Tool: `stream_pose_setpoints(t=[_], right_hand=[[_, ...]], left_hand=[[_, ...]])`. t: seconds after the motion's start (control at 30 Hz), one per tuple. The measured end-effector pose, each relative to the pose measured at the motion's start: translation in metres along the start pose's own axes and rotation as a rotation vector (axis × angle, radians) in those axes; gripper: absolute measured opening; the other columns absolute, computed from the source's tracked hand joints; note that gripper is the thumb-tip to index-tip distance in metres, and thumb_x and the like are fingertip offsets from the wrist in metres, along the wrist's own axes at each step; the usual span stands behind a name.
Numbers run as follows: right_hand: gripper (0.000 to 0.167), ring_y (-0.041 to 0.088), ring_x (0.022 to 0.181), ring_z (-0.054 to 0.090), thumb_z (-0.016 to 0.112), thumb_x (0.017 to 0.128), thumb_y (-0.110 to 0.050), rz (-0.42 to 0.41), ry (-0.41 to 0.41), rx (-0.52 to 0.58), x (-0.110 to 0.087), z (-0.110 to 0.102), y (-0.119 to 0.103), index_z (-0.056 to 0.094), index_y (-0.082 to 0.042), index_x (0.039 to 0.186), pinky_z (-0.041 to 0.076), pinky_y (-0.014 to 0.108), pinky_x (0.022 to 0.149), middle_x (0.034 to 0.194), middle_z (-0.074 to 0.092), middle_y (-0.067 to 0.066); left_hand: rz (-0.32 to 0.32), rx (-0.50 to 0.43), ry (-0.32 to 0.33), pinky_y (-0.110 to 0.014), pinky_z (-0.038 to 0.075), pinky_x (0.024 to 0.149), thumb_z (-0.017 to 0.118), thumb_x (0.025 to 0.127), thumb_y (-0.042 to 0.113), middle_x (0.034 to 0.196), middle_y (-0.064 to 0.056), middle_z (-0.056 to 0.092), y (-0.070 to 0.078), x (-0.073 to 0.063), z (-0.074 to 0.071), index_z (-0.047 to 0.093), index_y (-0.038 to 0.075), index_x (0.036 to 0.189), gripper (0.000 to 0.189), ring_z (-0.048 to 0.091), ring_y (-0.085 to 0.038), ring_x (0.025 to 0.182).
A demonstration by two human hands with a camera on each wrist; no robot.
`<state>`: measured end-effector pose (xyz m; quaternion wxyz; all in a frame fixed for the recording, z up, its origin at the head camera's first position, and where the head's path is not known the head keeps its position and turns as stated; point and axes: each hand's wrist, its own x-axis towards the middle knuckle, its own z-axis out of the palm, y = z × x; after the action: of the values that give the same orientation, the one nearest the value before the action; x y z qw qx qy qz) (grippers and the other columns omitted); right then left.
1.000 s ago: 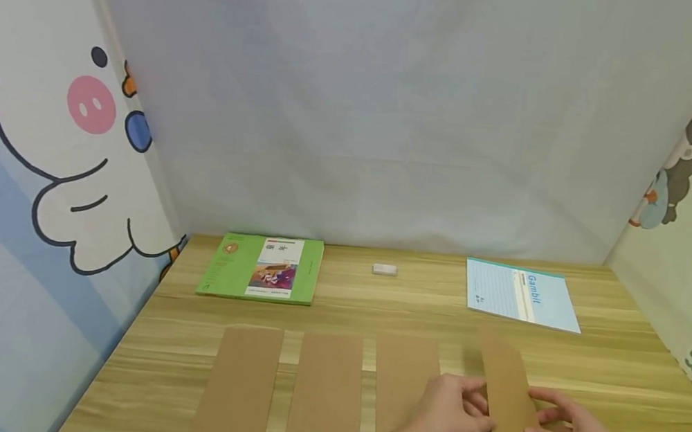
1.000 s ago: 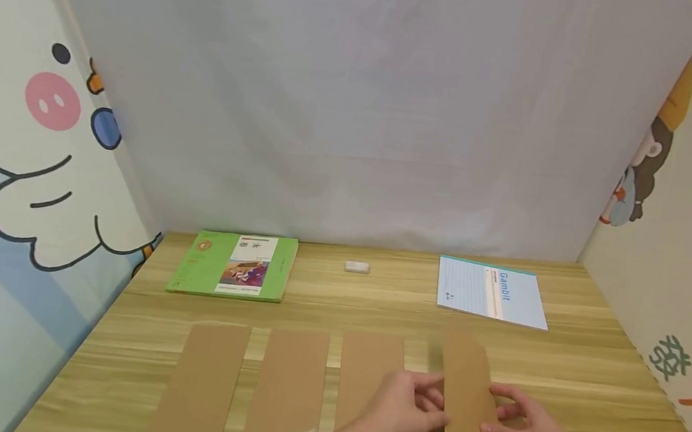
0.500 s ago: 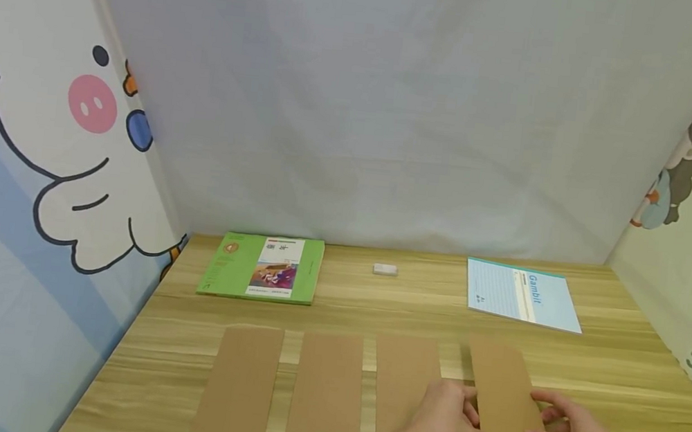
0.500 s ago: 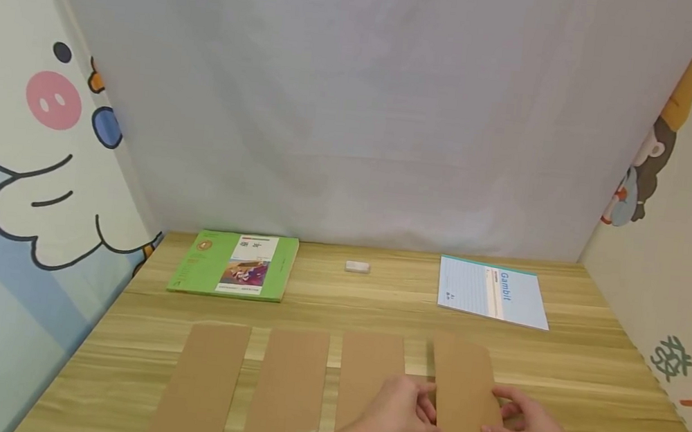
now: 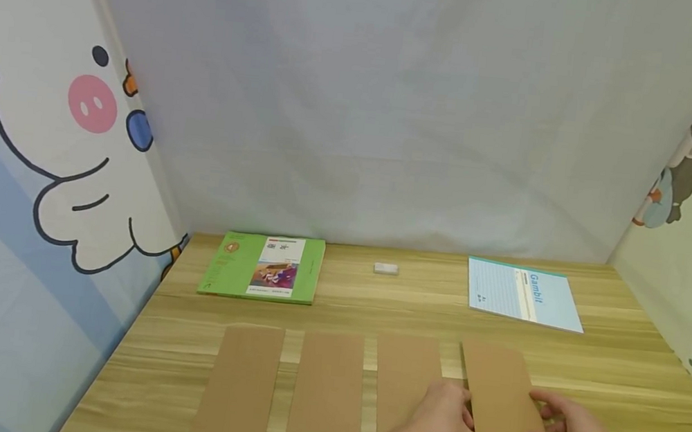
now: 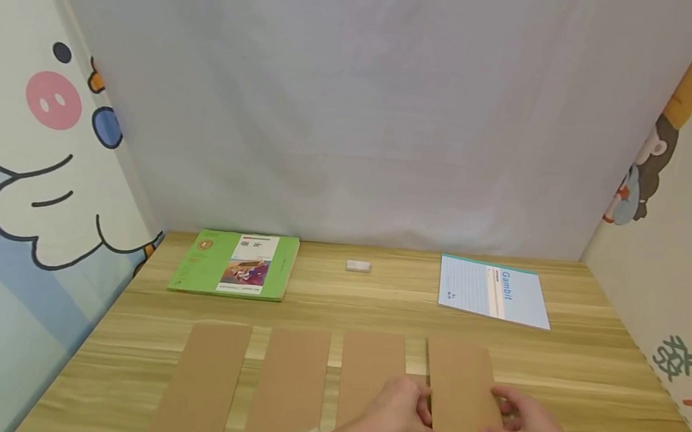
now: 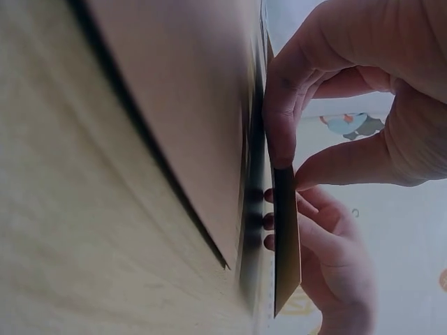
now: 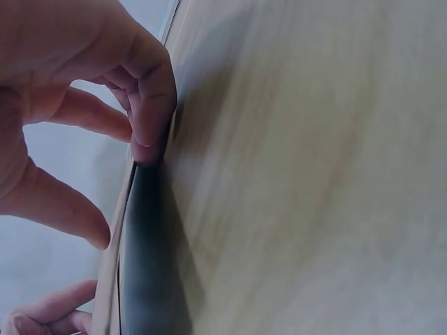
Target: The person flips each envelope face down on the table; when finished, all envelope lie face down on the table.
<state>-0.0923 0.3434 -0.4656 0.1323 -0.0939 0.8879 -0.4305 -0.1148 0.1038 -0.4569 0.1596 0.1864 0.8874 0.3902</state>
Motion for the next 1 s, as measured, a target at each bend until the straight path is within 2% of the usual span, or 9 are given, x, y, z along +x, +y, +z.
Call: stream_pose_setpoints(t=[0.07,0.13,0.2,0.23,0.3,0.53,0.8,1.0], right_hand=[[0.071,0.012,0.072,0.060,0.075,0.082,-0.015,0.020,0.001,-0.010,0.0002,-0.0002,0.0004,0.036,0.024,0.127,0.052,0.029,0.058,0.100,0.056,0.018],[0.071,0.013,0.072,0.058,0.075,0.082,-0.017,0.034,-0.001,-0.026,0.0005,-0.0004,0.0009,0.037,0.023,0.128,0.051,0.028,0.058,0.101,0.057,0.018],[0.072,0.012,0.072,0.057,0.076,0.082,-0.018,0.041,-0.002,-0.044,0.0006,-0.0006,0.0013,0.038,0.022,0.128,0.050,0.028,0.059,0.101,0.057,0.019],[0.072,0.012,0.072,0.057,0.076,0.082,-0.018,0.043,-0.002,-0.048,0.0008,-0.0006,0.0015,0.038,0.022,0.128,0.050,0.028,0.059,0.102,0.057,0.019],[0.072,0.011,0.071,0.056,0.076,0.082,-0.018,0.032,-0.003,-0.054,0.0011,-0.0002,0.0018,0.038,0.023,0.127,0.050,0.027,0.059,0.102,0.058,0.020],[0.073,0.008,0.071,0.053,0.079,0.079,-0.018,0.024,0.023,-0.075,0.0012,0.0019,0.0027,0.040,0.022,0.126,0.049,0.027,0.059,0.099,0.057,0.016],[0.071,0.005,0.070,0.050,0.080,0.077,-0.017,-0.024,0.038,-0.131,0.0010,0.0037,0.0031,0.043,0.021,0.125,0.048,0.026,0.059,0.097,0.055,0.013],[0.072,0.006,0.071,0.053,0.081,0.075,-0.017,-0.020,0.049,-0.143,0.0011,0.0036,0.0034,0.044,0.019,0.125,0.049,0.026,0.059,0.099,0.057,0.015]], left_hand=[[-0.010,0.028,-0.014,-0.015,0.047,0.072,0.087,0.066,0.010,0.077,0.008,0.067,0.0006,0.0002,0.0011,0.071,0.006,0.075,0.019,0.052,0.000,0.060],[-0.018,0.057,-0.021,-0.013,0.046,0.062,0.086,0.067,0.011,0.068,0.010,0.064,0.0013,0.0005,0.0022,0.066,0.009,0.067,0.020,0.049,-0.001,0.053],[-0.023,0.087,-0.024,-0.014,0.043,0.052,0.086,0.068,0.011,0.053,0.010,0.053,0.0019,0.0004,0.0030,0.062,0.011,0.068,0.024,0.048,-0.002,0.049],[-0.027,0.096,-0.026,-0.014,0.041,0.047,0.086,0.068,0.012,0.052,0.010,0.051,0.0022,0.0007,0.0034,0.060,0.012,0.066,0.026,0.048,-0.003,0.046],[-0.032,0.107,-0.020,-0.015,0.040,0.047,0.087,0.067,0.013,0.052,0.011,0.050,0.0028,0.0004,0.0039,0.058,0.013,0.063,0.029,0.046,-0.003,0.049],[-0.026,0.099,-0.002,-0.016,0.039,0.041,0.088,0.062,0.013,0.047,0.009,0.048,0.0013,-0.0009,0.0048,0.056,0.011,0.055,0.033,0.044,-0.005,0.044],[-0.068,0.103,0.015,-0.017,0.039,0.044,0.090,0.057,0.015,0.054,0.004,0.049,0.0010,0.0006,0.0082,0.054,0.009,0.054,0.037,0.040,-0.008,0.047],[-0.052,0.142,0.026,-0.017,0.037,0.043,0.091,0.056,0.018,0.053,0.005,0.047,0.0007,0.0015,0.0087,0.054,0.010,0.054,0.038,0.038,-0.008,0.047]])
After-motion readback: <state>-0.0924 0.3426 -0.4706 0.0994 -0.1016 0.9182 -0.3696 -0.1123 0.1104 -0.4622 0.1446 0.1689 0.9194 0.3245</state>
